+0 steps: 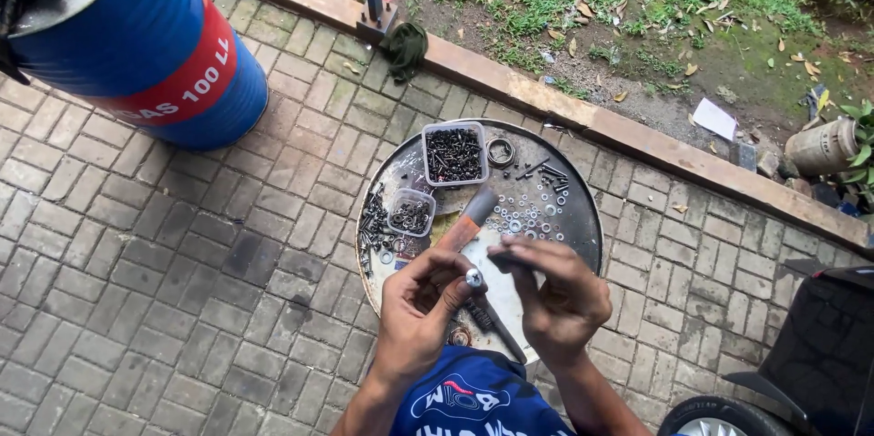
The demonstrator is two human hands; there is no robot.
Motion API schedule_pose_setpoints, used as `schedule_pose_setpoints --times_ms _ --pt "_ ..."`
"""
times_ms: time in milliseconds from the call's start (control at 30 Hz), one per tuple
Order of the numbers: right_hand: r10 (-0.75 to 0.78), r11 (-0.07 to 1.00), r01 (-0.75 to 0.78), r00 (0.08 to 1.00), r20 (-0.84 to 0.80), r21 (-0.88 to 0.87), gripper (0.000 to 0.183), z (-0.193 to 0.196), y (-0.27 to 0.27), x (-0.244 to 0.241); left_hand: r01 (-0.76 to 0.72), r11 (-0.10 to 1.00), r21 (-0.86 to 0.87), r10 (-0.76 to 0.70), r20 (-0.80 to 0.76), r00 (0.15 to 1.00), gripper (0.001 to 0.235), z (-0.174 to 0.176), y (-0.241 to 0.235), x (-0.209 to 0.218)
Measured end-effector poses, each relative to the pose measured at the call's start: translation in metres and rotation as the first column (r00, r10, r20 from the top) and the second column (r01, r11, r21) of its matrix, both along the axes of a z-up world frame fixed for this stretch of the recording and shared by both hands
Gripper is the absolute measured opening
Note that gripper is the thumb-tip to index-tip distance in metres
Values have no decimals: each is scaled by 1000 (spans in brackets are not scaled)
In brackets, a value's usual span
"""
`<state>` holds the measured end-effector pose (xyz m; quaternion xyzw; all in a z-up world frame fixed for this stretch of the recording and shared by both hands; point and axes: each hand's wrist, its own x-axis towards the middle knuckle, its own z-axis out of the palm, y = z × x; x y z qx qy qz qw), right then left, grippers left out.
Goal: The person smooths a small metal part using an orange sanding block, then switches to a grey sanding block to continue smoothing the same part. The person handles the metal part and sanding blocks over a round metal tray filled with various hardware items.
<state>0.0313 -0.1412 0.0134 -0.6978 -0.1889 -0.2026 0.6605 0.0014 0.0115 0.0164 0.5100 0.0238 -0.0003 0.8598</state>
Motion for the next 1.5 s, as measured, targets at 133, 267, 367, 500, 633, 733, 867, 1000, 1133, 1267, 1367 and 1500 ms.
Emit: schedule_pose_setpoints --times_ms 133,267,367,500,633,733,867,1000,1133,1267,1367,1500 --pt "-62 987 79 991 119 -138 26 -3 -5 4 -11 1000 -6 11 43 999 23 0 -2 0" --pt "-62 976 93 986 156 -197 22 13 -3 6 -8 999 -41 10 47 999 23 1 -1 -1" --pt "-48 975 78 988 143 -207 20 16 2 3 -14 999 -39 14 18 1000 21 -5 -3 -3" --pt "64 973 -7 968 241 -231 19 16 9 -5 -89 993 80 87 30 996 23 -3 -4 -3" --pt "35 924 142 893 449 -355 21 15 16 0 -142 975 172 136 48 990 15 3 -3 -5" --pt "34 931 135 893 450 -339 12 16 14 4 -171 956 237 158 73 985 11 8 -3 -6" --pt "124 897 89 889 441 -432 12 13 6 1 -199 914 355 155 148 977 8 15 -1 -7" --pt "155 891 69 882 444 -448 17 8 5 1 -215 881 421 162 160 974 10 15 -1 -5" --pt "262 863 1 854 450 -505 18 11 3 2 -197 901 386 152 144 978 16 14 -1 -3" --pt "156 912 34 893 421 -410 19 5 5 1 -210 898 386 158 164 974 10 13 -2 1" --pt "167 907 21 898 407 -420 20 -1 1 6 -224 878 423 162 177 971 10 11 -2 2" --pt "184 918 -16 903 389 -397 16 5 0 2 -231 850 474 156 193 969 8 13 -5 -2"
